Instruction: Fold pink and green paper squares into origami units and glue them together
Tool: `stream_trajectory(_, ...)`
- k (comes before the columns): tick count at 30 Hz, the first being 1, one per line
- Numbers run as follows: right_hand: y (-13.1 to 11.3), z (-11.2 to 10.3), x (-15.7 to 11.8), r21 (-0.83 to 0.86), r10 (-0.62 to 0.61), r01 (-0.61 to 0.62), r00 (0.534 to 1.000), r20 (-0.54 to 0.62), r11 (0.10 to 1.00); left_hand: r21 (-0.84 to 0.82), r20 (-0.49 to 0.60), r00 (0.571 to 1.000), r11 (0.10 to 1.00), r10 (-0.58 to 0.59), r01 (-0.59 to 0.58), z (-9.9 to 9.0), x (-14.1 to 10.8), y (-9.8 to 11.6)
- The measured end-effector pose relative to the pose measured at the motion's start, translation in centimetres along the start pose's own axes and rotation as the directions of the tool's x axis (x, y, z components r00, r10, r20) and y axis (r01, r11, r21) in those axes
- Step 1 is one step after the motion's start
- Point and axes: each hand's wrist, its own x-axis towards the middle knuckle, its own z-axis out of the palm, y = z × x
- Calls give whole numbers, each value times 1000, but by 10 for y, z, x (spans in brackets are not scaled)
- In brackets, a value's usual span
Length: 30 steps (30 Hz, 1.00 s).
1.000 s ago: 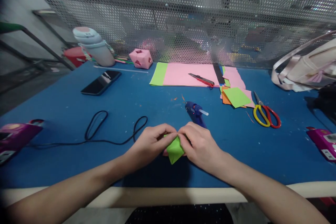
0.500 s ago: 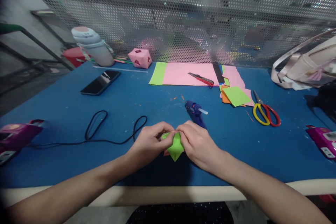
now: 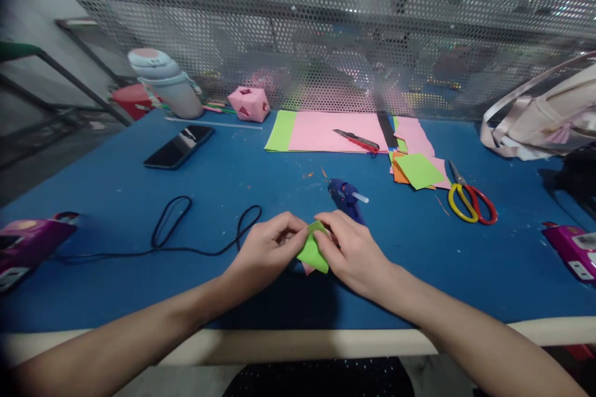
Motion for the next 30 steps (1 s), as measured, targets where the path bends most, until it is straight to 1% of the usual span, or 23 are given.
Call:
stream_trajectory(2, 0, 0, 0, -13, 31, -31, 999, -16, 999, -63, -28, 1000, 998, -1, -1, 1, 0, -1)
stream_trajectory(5, 1, -1, 0, -23, -11, 10, 1000, -15, 1000, -142, -5, 1000, 990, -22, 21, 3, 1, -3)
stream_trajectory(7, 3, -1, 0, -24, -50, 50, 999, 0, 998, -143, 17, 999, 989, -37, 39, 3, 3, -3)
stream_trajectory(9, 5, 0, 1, -24, -56, 56, 998, 0, 998, -141, 19, 999, 989, -33, 35, 3, 5, -4)
stream_trajectory(12, 6, 0, 1, -20, -43, 42, 998, -50, 999, -203, 4, 1000, 979, -20, 20, 3, 6, -4)
stream_trajectory(15, 6, -1, -2, -5, -53, 52, 993, -108, 999, -311, -30, 999, 951, -17, 7, 4, 6, -4)
stream_trajectory(17, 7, -4, -6, 18, -53, 56, 991, -120, 998, -386, -43, 999, 923, -29, 10, 4, 5, -4)
stream_trajectory(20, 10, -6, -14, 72, -35, 45, 991, -131, 996, -474, -20, 997, 878, -79, 60, 3, 3, -5)
stream_trajectory(23, 14, -5, -19, 152, -26, 37, 997, -72, 988, -533, 42, 991, 836, -128, 131, 1, 1, -8)
stream_trajectory(25, 17, -3, -22, 191, -81, 76, 997, 18, 979, -546, 96, 987, 823, -128, 159, -1, 0, -10)
stream_trajectory(27, 18, -1, -23, 195, -139, 121, 987, 85, 973, -548, 105, 988, 823, -111, 150, -2, -1, -12)
stream_trajectory(30, 19, -1, -23, 170, -167, 144, 978, 128, 975, -587, 131, 985, 792, -112, 169, -1, -1, -13)
